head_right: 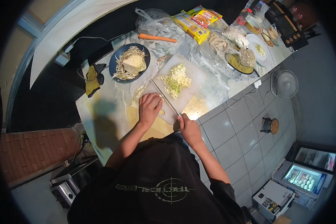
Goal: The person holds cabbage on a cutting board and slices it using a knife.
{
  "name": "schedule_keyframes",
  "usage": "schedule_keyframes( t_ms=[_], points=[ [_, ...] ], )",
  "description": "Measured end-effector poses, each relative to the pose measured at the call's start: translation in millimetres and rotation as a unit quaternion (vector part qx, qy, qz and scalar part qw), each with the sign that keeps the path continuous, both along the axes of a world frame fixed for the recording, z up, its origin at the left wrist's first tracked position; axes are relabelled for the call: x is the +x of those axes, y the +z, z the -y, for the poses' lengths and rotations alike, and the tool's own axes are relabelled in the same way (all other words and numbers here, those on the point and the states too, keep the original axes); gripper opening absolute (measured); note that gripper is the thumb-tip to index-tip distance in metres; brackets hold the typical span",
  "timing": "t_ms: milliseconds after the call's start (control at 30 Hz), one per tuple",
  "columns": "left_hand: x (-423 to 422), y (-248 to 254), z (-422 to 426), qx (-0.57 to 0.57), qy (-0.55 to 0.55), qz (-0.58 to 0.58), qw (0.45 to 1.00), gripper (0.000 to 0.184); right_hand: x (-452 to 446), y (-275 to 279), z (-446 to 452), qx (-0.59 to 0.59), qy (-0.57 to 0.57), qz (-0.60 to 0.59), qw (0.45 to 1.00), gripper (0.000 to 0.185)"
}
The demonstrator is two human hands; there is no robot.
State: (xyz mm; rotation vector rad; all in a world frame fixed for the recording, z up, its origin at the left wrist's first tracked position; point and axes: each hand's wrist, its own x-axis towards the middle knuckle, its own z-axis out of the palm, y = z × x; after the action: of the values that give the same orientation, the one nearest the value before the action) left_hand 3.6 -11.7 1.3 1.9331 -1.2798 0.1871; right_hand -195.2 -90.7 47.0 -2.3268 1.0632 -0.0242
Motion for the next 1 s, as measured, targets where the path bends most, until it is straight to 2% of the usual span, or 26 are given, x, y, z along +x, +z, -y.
schedule_keyframes(
  t_ms=[167,533,867,1000],
  points=[
    [0.0,1.7,0.2,0.015,-0.001,-0.005,1.0,0.01,6.9,-0.9,-0.8,-0.023,0.004,-0.039,0.999,0.04],
    [-1.2,1.1,-0.4,0.022,0.009,-0.001,1.0,0.011,17.4,-15.8,1.1,-0.185,0.035,-0.063,0.98,0.037],
    [-1.2,-0.1,-0.9,0.025,0.01,0.001,1.0,0.016,10.8,-9.2,6.7,-0.166,0.012,-0.047,0.985,0.038],
    [-0.8,-1.5,0.7,0.009,0.015,-0.011,1.0,0.016,1.7,-9.1,7.8,-0.064,-0.017,-0.018,0.998,0.04]
  ],
)
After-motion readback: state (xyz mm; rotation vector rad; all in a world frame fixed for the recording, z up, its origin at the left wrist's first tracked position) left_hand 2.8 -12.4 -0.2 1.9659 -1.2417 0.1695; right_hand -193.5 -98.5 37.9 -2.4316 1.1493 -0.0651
